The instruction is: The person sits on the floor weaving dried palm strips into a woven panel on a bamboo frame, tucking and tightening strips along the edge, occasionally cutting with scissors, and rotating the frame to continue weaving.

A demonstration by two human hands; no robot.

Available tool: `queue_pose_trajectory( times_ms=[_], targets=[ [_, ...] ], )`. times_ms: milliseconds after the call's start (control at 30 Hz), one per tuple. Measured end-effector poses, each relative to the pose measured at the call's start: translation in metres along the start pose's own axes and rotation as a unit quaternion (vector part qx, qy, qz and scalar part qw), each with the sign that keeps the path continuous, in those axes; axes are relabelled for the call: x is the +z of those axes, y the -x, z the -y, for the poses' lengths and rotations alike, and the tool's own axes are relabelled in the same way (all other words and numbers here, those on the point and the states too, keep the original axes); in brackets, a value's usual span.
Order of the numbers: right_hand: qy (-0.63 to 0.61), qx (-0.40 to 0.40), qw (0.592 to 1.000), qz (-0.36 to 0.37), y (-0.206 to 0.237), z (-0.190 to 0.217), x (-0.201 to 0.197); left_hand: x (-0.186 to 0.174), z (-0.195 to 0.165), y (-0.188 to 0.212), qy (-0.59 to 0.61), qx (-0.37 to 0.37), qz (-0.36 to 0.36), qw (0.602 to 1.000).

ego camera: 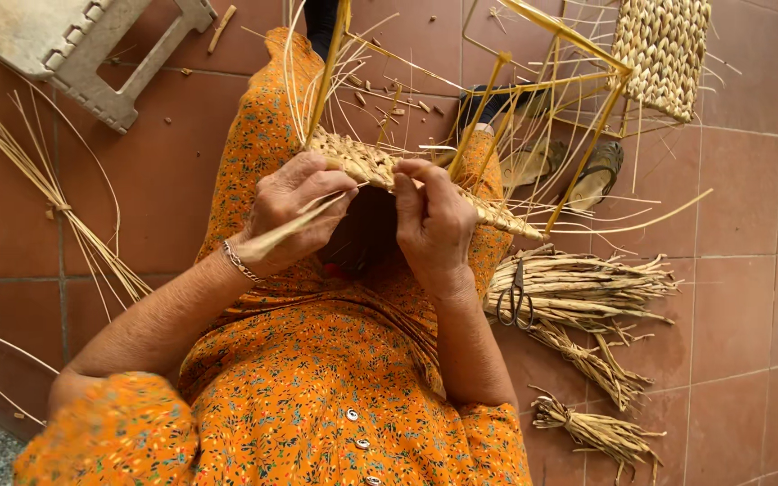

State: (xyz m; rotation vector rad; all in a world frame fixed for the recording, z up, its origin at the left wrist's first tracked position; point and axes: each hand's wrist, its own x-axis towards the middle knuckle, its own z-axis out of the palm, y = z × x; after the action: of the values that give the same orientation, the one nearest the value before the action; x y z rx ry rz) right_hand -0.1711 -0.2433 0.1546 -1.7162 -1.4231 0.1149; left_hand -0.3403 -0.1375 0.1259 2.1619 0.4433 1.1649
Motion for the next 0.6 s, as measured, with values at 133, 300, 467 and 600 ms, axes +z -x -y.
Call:
queue_pose_trajectory(
  times_ms=[133,300,467,600],
  targets=[
    [0.097,-0.088,0.988,0.077,-0.022,0.012,0.008,0.003,0.006,0.012,0.053,0.001,-0.045,0.998],
    [0.106,-0.088,0.982,0.126,-0.042,0.009,0.023,-0.008,0.01,0.017,-0.01,0.072,0.005,0.997],
    [-0.027,-0.028,0.989,0.143,-0.046,-0.001,0.028,-0.011,0.012,0.012,-0.015,0.087,0.014,0.996],
    [-0.086,0.019,0.981,0.173,-0.049,-0.008,0.03,-0.008,0.013,0.009,-0.018,0.103,0.027,0.994]
  ],
)
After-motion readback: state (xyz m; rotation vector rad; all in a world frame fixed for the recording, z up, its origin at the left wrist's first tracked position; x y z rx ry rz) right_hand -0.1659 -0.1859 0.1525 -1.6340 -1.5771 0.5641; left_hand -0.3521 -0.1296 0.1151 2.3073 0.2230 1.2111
